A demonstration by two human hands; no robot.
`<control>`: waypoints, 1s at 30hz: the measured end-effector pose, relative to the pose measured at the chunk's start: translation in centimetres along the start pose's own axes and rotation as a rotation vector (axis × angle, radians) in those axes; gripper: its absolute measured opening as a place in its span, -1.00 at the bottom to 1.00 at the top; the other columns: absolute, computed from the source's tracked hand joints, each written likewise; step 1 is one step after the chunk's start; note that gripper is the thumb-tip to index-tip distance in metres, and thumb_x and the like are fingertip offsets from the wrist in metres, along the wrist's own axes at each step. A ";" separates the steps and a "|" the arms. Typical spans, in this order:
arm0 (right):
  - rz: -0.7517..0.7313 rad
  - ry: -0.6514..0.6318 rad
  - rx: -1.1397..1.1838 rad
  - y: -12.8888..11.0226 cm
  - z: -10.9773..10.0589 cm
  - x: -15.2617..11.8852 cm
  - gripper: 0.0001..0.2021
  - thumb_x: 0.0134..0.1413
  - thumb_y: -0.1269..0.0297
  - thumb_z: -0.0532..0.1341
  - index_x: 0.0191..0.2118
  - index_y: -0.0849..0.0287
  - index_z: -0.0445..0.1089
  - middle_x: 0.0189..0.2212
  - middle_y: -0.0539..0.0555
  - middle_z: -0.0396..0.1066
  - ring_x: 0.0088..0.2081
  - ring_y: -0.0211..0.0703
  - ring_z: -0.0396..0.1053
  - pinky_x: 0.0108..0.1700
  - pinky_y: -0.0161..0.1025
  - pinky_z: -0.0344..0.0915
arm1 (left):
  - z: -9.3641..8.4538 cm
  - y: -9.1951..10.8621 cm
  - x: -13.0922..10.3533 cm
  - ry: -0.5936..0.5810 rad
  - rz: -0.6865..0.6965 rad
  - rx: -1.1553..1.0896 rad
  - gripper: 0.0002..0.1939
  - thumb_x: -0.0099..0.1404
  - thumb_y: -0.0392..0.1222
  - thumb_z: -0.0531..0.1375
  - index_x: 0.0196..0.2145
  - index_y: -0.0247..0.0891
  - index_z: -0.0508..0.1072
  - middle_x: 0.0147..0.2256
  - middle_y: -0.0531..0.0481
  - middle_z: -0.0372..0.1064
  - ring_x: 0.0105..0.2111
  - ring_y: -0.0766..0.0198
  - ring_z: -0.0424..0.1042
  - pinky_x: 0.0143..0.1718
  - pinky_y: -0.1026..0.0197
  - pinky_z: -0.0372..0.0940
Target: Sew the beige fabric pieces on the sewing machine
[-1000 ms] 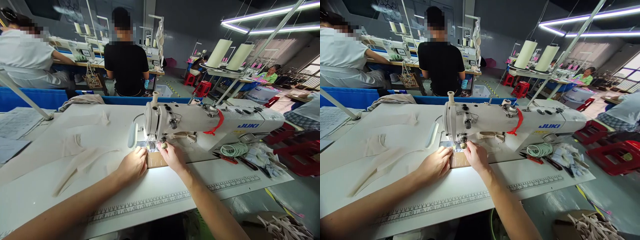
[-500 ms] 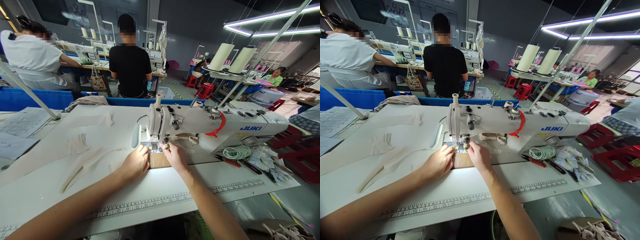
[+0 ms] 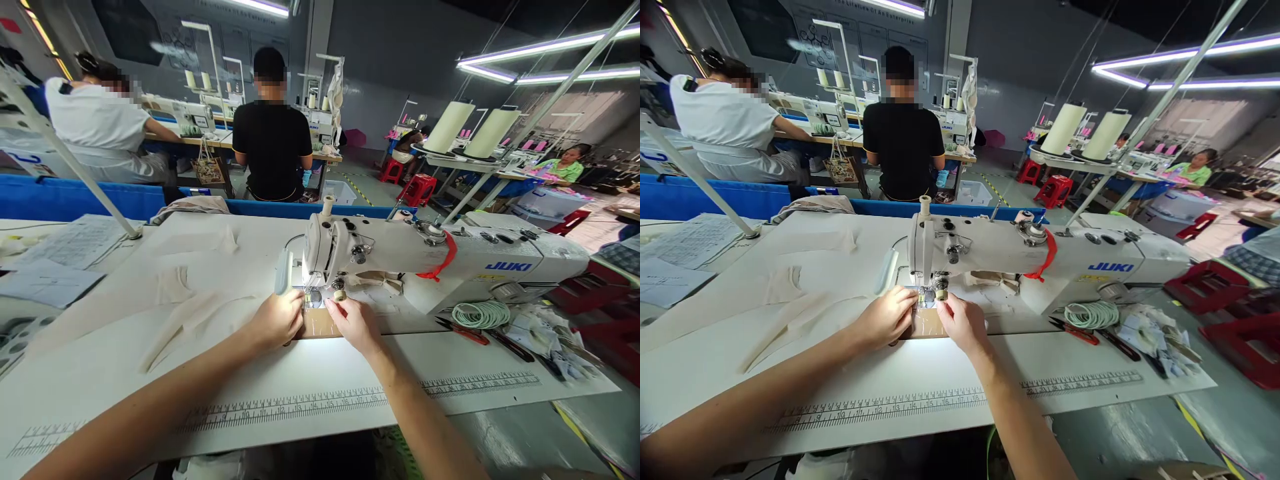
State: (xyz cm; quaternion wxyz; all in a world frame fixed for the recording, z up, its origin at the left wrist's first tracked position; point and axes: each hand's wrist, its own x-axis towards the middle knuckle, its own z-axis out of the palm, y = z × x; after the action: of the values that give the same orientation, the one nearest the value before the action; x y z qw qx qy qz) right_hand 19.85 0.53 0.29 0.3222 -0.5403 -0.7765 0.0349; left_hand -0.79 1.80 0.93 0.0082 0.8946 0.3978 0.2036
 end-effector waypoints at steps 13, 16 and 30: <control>-0.580 -0.360 0.045 -9.9 0.1 -4.0 -0.09 -0.08 -0.21 0.25 0.25 0.32 0.04 0.22 0.32 0.08 0.24 0.25 -0.07 0.27 0.22 -0.21 | -5.2 -3.7 -3.2 -0.273 -0.524 -0.152 -0.87 0.24 -0.15 0.04 -0.40 -0.20 0.33 -0.51 0.08 0.38 -0.46 0.23 0.36 -0.42 0.23 0.14; -0.555 -0.362 0.067 -11.2 1.1 -6.7 -0.19 -0.07 -0.09 0.27 0.22 0.30 0.11 0.07 0.31 0.26 0.09 0.25 0.14 0.18 0.21 0.01 | -7.1 -3.2 -7.3 -0.307 -0.569 -0.488 -0.81 0.29 -0.06 0.02 -0.38 -0.21 0.29 -0.64 0.14 0.26 -0.59 0.30 0.23 -0.50 0.27 0.10; 0.899 -0.503 1.252 -6.8 7.0 -21.2 -0.56 -0.09 -0.12 0.30 -0.25 0.18 0.49 -0.34 0.14 0.51 -0.22 0.11 0.44 -0.14 -0.07 0.36 | -4.7 0.3 -28.3 -0.524 -0.812 -0.963 -0.77 0.28 -0.02 0.04 -0.39 -0.24 0.27 -0.48 0.05 0.32 -0.45 0.27 0.33 -0.41 0.29 0.22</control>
State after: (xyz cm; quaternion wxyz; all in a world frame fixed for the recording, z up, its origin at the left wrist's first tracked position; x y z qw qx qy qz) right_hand 14.93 -18.52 -12.24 0.3358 -0.4961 -0.3707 0.7097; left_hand -19.29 -19.30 -4.86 0.5774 0.5907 0.5517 0.1153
